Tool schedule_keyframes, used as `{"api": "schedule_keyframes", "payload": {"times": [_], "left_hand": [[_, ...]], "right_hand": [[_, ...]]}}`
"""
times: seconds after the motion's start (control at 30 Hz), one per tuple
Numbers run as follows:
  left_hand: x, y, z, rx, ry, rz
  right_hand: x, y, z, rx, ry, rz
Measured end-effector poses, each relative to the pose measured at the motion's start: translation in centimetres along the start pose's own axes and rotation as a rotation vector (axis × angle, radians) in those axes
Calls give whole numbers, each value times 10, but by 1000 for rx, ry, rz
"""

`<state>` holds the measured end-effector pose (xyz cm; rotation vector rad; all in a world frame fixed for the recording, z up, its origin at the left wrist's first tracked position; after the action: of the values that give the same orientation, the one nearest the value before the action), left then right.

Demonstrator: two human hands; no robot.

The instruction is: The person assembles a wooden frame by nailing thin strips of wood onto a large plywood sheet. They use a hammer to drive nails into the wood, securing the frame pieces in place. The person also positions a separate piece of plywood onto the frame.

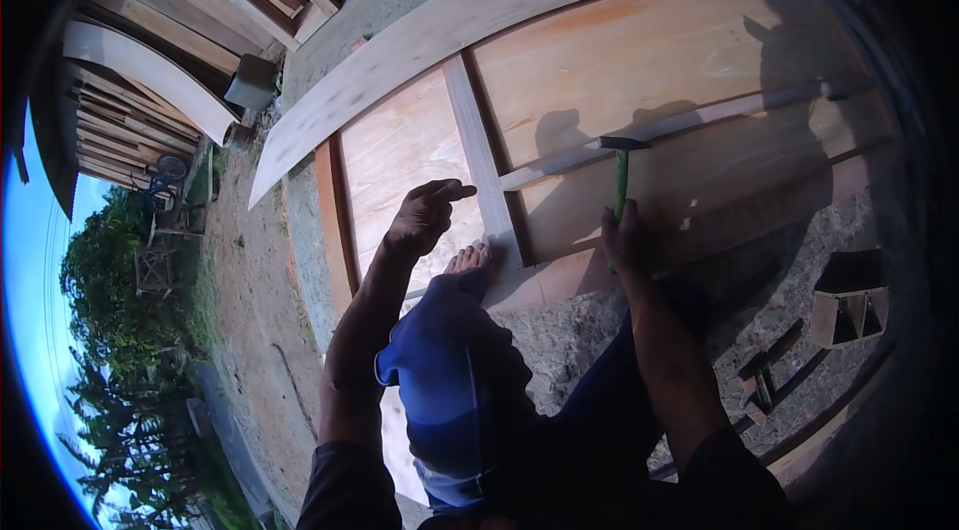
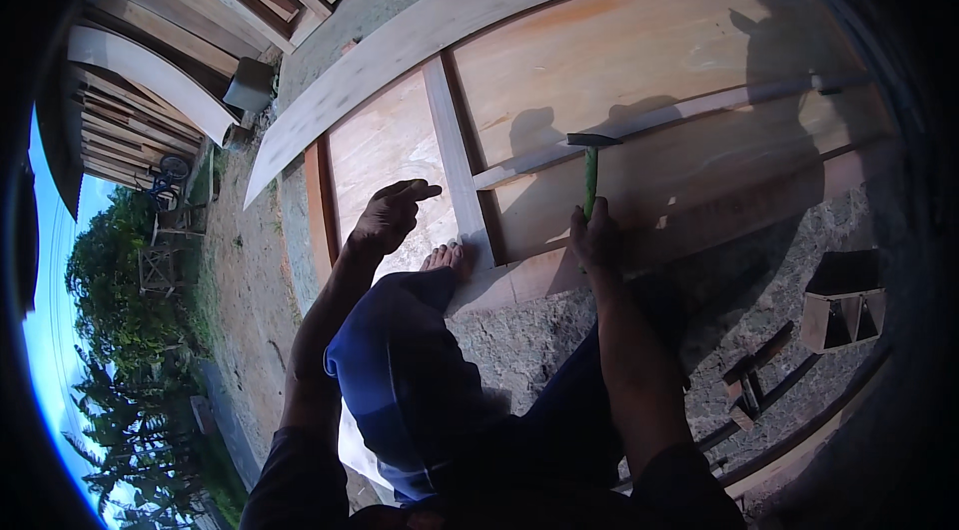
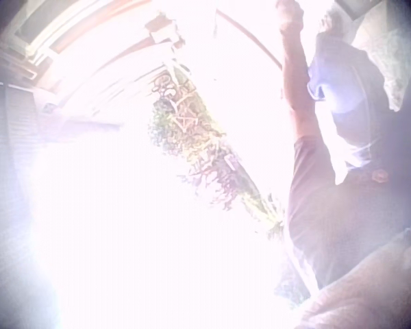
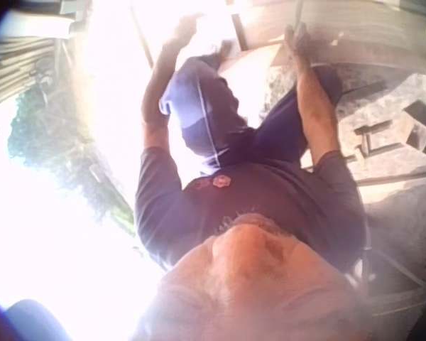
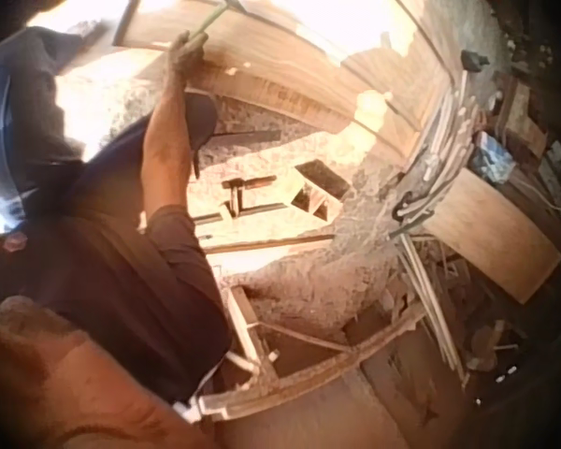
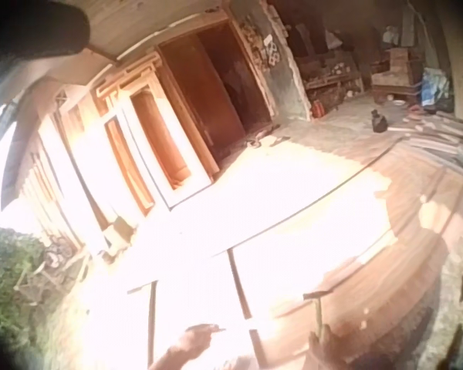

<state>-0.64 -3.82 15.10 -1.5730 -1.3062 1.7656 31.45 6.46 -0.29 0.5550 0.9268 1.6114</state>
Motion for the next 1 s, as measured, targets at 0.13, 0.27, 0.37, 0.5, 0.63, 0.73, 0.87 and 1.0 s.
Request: {"api": "schedule_keyframes", "payload": {"times": [0.13, 0.27, 0.37, 0.5, 0.63, 0.73, 0.87, 1.0], "left_hand": [[54, 14, -2, 461, 517, -668], [103, 28, -23, 758, 405, -435], [138, 24, -28, 1073, 532, -516], [159, 30, -57, 1096, 814, -262], [173, 36, -73, 1456, 1127, -222], [187, 43, -87, 1723, 1294, -165], [196, 43, -85, 1843, 1424, -149], [195, 44, -83, 1842, 1469, -229]], "right_hand": [[1, 8, 2, -9, -32, 6], [-3, 11, 6, -67, -89, -45], [0, 8, 0, -88, -75, -138], [-2, -9, -11, 13, -183, -152], [-11, -20, -31, 107, -363, -174], [-15, -28, -32, -31, -476, -191], [-11, 9, -4, -231, -511, -225], [-9, 10, 2, -140, -587, -137]]}}
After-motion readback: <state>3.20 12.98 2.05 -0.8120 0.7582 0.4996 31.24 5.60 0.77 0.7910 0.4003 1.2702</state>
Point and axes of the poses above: each hand's wrist, its own x-axis towards the middle knuckle, its own z-axis out of the back of the hand, y = z × x, the point moved 4 cm from there along x, towards the middle knuckle, and after that the axes turned 6 degrees about y, right-handed, at the moved point
